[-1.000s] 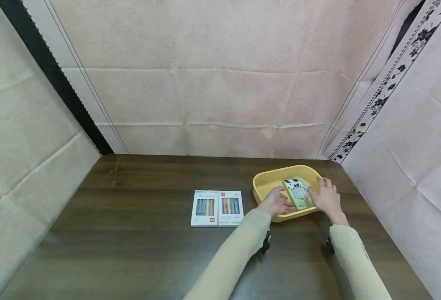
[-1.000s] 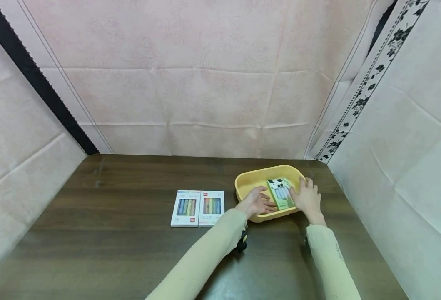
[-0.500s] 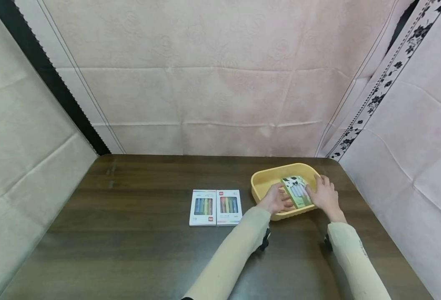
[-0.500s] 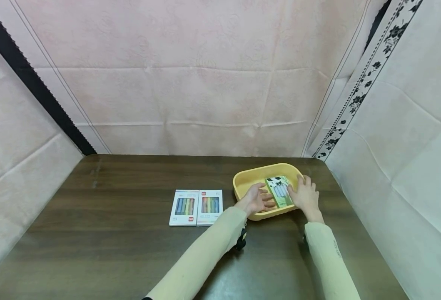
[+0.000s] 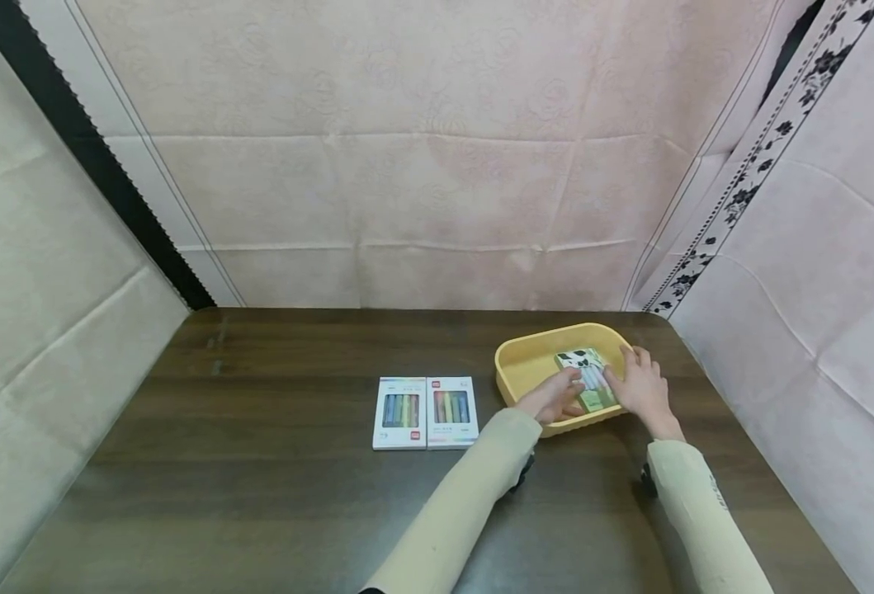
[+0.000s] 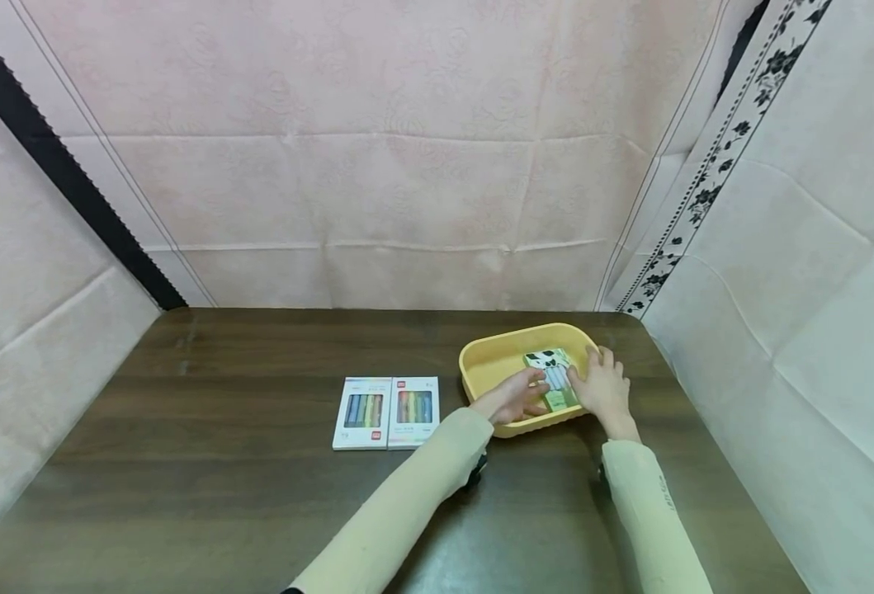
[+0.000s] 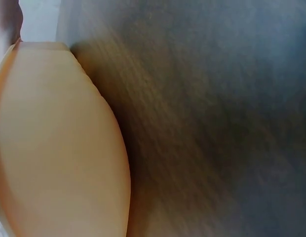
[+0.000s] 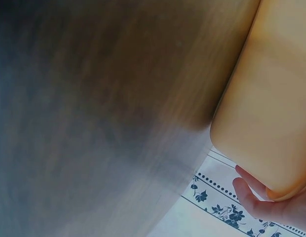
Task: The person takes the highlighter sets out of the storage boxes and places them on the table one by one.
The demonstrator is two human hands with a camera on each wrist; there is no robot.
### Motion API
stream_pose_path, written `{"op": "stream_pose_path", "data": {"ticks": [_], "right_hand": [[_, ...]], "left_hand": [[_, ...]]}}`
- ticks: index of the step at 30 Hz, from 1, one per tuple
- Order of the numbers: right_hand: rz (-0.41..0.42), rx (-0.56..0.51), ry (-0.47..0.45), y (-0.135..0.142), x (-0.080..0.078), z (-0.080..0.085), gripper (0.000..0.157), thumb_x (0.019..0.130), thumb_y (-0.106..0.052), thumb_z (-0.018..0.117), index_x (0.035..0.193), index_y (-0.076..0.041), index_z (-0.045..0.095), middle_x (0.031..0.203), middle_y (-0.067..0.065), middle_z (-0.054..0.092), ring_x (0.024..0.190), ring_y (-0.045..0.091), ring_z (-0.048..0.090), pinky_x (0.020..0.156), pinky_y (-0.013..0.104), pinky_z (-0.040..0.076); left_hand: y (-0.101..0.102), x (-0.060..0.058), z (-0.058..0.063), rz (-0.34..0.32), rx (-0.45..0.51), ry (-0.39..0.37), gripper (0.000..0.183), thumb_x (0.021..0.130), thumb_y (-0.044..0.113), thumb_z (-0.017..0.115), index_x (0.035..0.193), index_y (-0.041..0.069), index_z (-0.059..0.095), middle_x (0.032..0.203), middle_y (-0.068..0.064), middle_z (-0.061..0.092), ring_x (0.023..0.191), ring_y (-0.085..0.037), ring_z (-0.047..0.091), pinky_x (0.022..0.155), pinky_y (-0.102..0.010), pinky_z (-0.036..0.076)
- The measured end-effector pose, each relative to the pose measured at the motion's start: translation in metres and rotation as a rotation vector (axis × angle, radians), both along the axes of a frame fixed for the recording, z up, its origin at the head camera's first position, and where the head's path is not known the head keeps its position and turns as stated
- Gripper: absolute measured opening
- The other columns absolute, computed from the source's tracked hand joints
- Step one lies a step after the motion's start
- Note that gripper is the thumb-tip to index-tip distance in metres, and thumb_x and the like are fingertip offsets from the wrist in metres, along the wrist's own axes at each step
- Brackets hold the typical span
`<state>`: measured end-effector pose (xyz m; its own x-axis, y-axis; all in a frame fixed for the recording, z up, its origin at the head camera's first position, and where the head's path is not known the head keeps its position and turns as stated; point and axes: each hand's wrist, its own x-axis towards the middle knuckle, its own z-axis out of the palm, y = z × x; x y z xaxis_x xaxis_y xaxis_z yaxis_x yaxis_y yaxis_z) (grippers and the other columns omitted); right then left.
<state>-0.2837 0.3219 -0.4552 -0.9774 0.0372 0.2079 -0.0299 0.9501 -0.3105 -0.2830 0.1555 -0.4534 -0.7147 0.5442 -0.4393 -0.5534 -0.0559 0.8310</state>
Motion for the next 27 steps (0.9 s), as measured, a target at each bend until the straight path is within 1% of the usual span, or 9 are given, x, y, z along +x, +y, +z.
{"op": "stream_pose_path", "data": {"ticks": [3, 5, 9, 11, 12, 14, 17, 23, 27], "right_hand": [[0.002, 0.0, -0.006, 0.0, 0.0, 0.0, 0.058, 0.09, -0.032, 0.041, 0.132, 0.007, 0.032, 0.131, 0.034, 0.029, 0.108, 0.055, 0.035, 0.077, 0.067, 0.035], [0.004, 0.001, -0.008, 0.0, 0.0, 0.0, 0.058, 0.09, -0.032, 0.04, 0.132, 0.008, 0.032, 0.131, 0.034, 0.029, 0.108, 0.055, 0.035, 0.077, 0.066, 0.035], [0.004, 0.004, -0.012, 0.001, -0.001, 0.0, 0.059, 0.091, -0.033, 0.039, 0.132, 0.008, 0.031, 0.131, 0.034, 0.028, 0.108, 0.055, 0.035, 0.077, 0.066, 0.036], [0.003, 0.006, -0.015, 0.001, -0.001, 0.0, 0.059, 0.091, -0.033, 0.039, 0.133, 0.008, 0.031, 0.131, 0.034, 0.028, 0.108, 0.055, 0.035, 0.077, 0.066, 0.036], [0.002, 0.007, -0.018, 0.001, -0.001, 0.0, 0.059, 0.091, -0.033, 0.039, 0.133, 0.008, 0.031, 0.132, 0.034, 0.028, 0.108, 0.055, 0.035, 0.077, 0.066, 0.036], [-0.003, 0.009, -0.022, 0.001, -0.001, 0.0, 0.059, 0.09, -0.033, 0.039, 0.133, 0.007, 0.031, 0.132, 0.033, 0.028, 0.109, 0.054, 0.036, 0.077, 0.065, 0.036], [-0.007, 0.011, -0.025, 0.001, -0.002, -0.001, 0.059, 0.09, -0.032, 0.04, 0.133, 0.007, 0.031, 0.132, 0.033, 0.028, 0.109, 0.054, 0.036, 0.077, 0.065, 0.037], [-0.006, 0.006, -0.021, 0.001, -0.002, 0.0, 0.059, 0.09, -0.031, 0.042, 0.133, 0.007, 0.031, 0.132, 0.034, 0.028, 0.109, 0.054, 0.036, 0.078, 0.065, 0.036], [-0.007, 0.006, -0.024, 0.0, -0.001, 0.001, 0.059, 0.09, -0.031, 0.041, 0.133, 0.007, 0.031, 0.132, 0.034, 0.028, 0.109, 0.055, 0.036, 0.078, 0.065, 0.036]], "left_hand": [[0.0, -0.001, -0.003, -0.011, -0.057, 0.027, 0.056, 0.094, 0.039, 0.03, 0.143, 0.012, 0.022, 0.149, -0.01, 0.024, 0.123, -0.048, 0.035, 0.106, -0.052, 0.025], [0.001, -0.001, -0.005, -0.044, -0.156, 0.111, 0.057, 0.094, 0.043, 0.029, 0.143, 0.015, 0.022, 0.149, -0.008, 0.024, 0.126, -0.041, 0.034, 0.104, -0.05, 0.03], [0.001, 0.003, -0.002, -0.213, -0.551, 0.535, 0.051, 0.095, 0.039, 0.028, 0.141, 0.017, 0.029, 0.147, -0.002, 0.03, 0.134, -0.023, 0.029, 0.111, -0.046, 0.02], [-0.001, 0.006, 0.0, -0.299, -0.776, 0.765, 0.048, 0.095, 0.036, 0.028, 0.14, 0.02, 0.032, 0.147, 0.005, 0.028, 0.137, -0.02, 0.023, 0.112, -0.045, 0.016], [-0.002, 0.007, 0.0, -0.336, -0.877, 0.857, 0.047, 0.095, 0.035, 0.027, 0.139, 0.021, 0.033, 0.147, 0.007, 0.029, 0.137, -0.021, 0.024, 0.111, -0.044, 0.016], [-0.004, 0.007, -0.001, -0.394, -1.014, 0.974, 0.045, 0.094, 0.035, 0.027, 0.138, 0.026, 0.035, 0.147, 0.009, 0.027, 0.133, -0.022, 0.027, 0.106, -0.043, 0.025], [-0.005, 0.005, -0.002, -0.452, -1.136, 1.082, 0.044, 0.094, 0.039, 0.027, 0.137, 0.031, 0.035, 0.147, 0.013, 0.026, 0.13, -0.021, 0.027, 0.102, -0.041, 0.03], [-0.012, -0.001, -0.003, -0.565, -1.296, 1.242, 0.048, 0.093, 0.04, 0.035, 0.14, 0.032, 0.029, 0.147, 0.017, 0.024, 0.139, -0.02, 0.018, 0.108, -0.045, 0.025], [-0.013, -0.002, -0.003, -0.637, -1.342, 1.321, 0.05, 0.094, 0.039, 0.035, 0.142, 0.033, 0.021, 0.149, 0.017, 0.018, 0.14, -0.019, 0.013, 0.11, -0.046, 0.022]]}}
